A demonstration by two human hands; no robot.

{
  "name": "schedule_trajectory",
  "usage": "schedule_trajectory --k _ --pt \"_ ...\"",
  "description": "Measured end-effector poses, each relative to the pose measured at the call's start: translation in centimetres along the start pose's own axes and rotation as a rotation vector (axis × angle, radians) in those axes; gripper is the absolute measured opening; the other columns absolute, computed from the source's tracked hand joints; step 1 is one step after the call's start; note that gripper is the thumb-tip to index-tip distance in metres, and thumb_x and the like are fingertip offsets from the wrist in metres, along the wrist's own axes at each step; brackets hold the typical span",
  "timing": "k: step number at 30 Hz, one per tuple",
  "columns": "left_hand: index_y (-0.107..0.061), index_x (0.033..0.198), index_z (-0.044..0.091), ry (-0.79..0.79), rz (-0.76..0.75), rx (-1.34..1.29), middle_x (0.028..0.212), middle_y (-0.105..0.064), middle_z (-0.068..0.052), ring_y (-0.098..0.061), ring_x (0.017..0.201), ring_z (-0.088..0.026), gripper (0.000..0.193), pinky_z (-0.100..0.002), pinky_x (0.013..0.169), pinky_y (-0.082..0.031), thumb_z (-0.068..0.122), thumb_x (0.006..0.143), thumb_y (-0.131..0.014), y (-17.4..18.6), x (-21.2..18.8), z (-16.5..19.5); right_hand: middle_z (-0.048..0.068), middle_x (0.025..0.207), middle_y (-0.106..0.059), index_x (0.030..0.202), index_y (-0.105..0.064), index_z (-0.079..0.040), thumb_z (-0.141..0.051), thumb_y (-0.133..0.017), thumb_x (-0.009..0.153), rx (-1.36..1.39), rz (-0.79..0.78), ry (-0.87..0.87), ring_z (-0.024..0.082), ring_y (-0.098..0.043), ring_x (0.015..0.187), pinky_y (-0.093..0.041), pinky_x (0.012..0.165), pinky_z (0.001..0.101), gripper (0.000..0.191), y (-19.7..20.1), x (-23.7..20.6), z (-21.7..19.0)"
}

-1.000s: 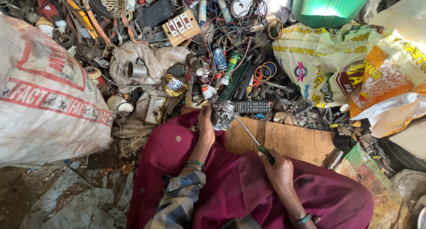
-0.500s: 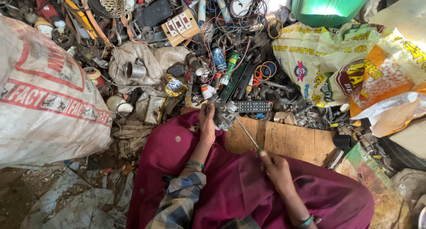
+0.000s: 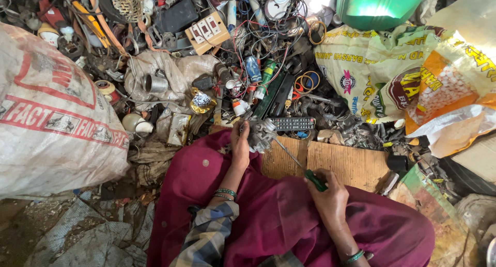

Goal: The person sits on the floor of a cluttered scrap workshop and uses a screwdriver to unscrew and adjust screws on a metal carburetor-like component held on their lap, repositioning the part and the screwdriver repeatedly while working on different points of the component.

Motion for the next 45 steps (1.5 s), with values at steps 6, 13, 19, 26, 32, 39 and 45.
schedule_trajectory --k 6,13,19,26,32,39,45 --pt "-0.061 0.106 0.007 -0.019 -0.005 -0.050 0.099 -0.058 0.003 -0.051 0.093 -0.007 0.025 -0.026 0.085 -0.042 0.031 0.104 -0.067 0.7 0.5 -0.9 0.012 0.076 -0.072 0.099 -0.076 -0.008 -0.035 -0.079 0.096 -0.081 -0.293 -0.241 0.029 -0.072 0.067 -0.056 0.065 0.0397 0.028 -1.8 -0.4 1.9" --pt "-0.065 0.111 0.007 -0.020 -0.041 -0.010 0.104 -0.062 0.003 -0.055 0.098 -0.007 0.028 -0.025 0.091 -0.044 0.033 0.101 -0.066 0.0 0.0 -0.1 0.011 0.081 -0.072 0.085 -0.068 -0.006 -0.038 -0.081 0.081 -0.119 0.036 -0.047 0.029 -0.071 0.068 -0.056 0.063 0.0406 0.035 0.4 0.1 -0.5" --pt "-0.064 0.113 0.005 -0.023 -0.038 0.008 0.104 -0.062 0.002 -0.054 0.098 -0.010 0.030 -0.028 0.090 -0.044 0.034 0.104 -0.067 0.0 -0.2 0.2 0.017 0.069 -0.069 0.091 -0.073 -0.006 -0.045 -0.076 0.094 -0.283 -0.272 -0.153 0.034 -0.071 0.065 -0.056 0.060 0.0432 0.040 -1.4 -0.2 1.8" --pt "-0.064 0.116 0.007 0.006 -0.029 0.078 0.106 -0.063 0.002 -0.055 0.099 -0.009 0.034 -0.028 0.090 -0.044 0.037 0.102 -0.064 -0.3 -0.5 0.8 0.013 0.072 -0.071 0.091 -0.070 -0.007 -0.044 -0.074 0.088 -0.203 -0.132 -0.067 0.030 -0.070 0.059 -0.054 0.055 0.0408 0.037 0.0 0.6 0.8" --pt "-0.063 0.116 0.005 0.034 -0.015 0.021 0.106 -0.063 0.000 -0.056 0.098 -0.011 0.035 -0.029 0.090 -0.045 0.037 0.103 -0.065 -0.2 -0.4 0.0 0.013 0.075 -0.070 0.092 -0.067 -0.008 -0.044 -0.077 0.085 -0.298 -0.046 0.000 0.032 -0.069 0.062 -0.053 0.056 0.0432 0.039 0.5 0.6 -1.1" --pt "-0.064 0.119 0.004 -0.064 -0.033 0.070 0.110 -0.062 0.000 -0.055 0.103 -0.010 0.035 -0.028 0.094 -0.044 0.034 0.103 -0.067 0.1 -0.2 -0.2 0.014 0.069 -0.069 0.088 -0.072 -0.008 -0.046 -0.066 0.100 -0.248 -0.329 -0.162 0.037 -0.070 0.068 -0.055 0.063 0.0467 0.039 -1.0 0.4 1.8" --pt "-0.063 0.114 0.005 -0.006 -0.013 0.045 0.106 -0.062 0.001 -0.055 0.099 -0.010 0.031 -0.029 0.091 -0.045 0.034 0.103 -0.066 0.3 0.0 -0.6 0.015 0.079 -0.072 0.091 -0.071 -0.008 -0.038 -0.078 0.083 -0.185 -0.038 -0.007 0.036 -0.071 0.068 -0.055 0.060 0.0451 0.032 0.8 1.0 -0.7"
Point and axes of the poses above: each hand's wrist, its own x-axis towards the middle knuckle, its own y-axis out of the back of the hand, z = x × y, the point moved 5 cm from there along x, towards the middle knuckle
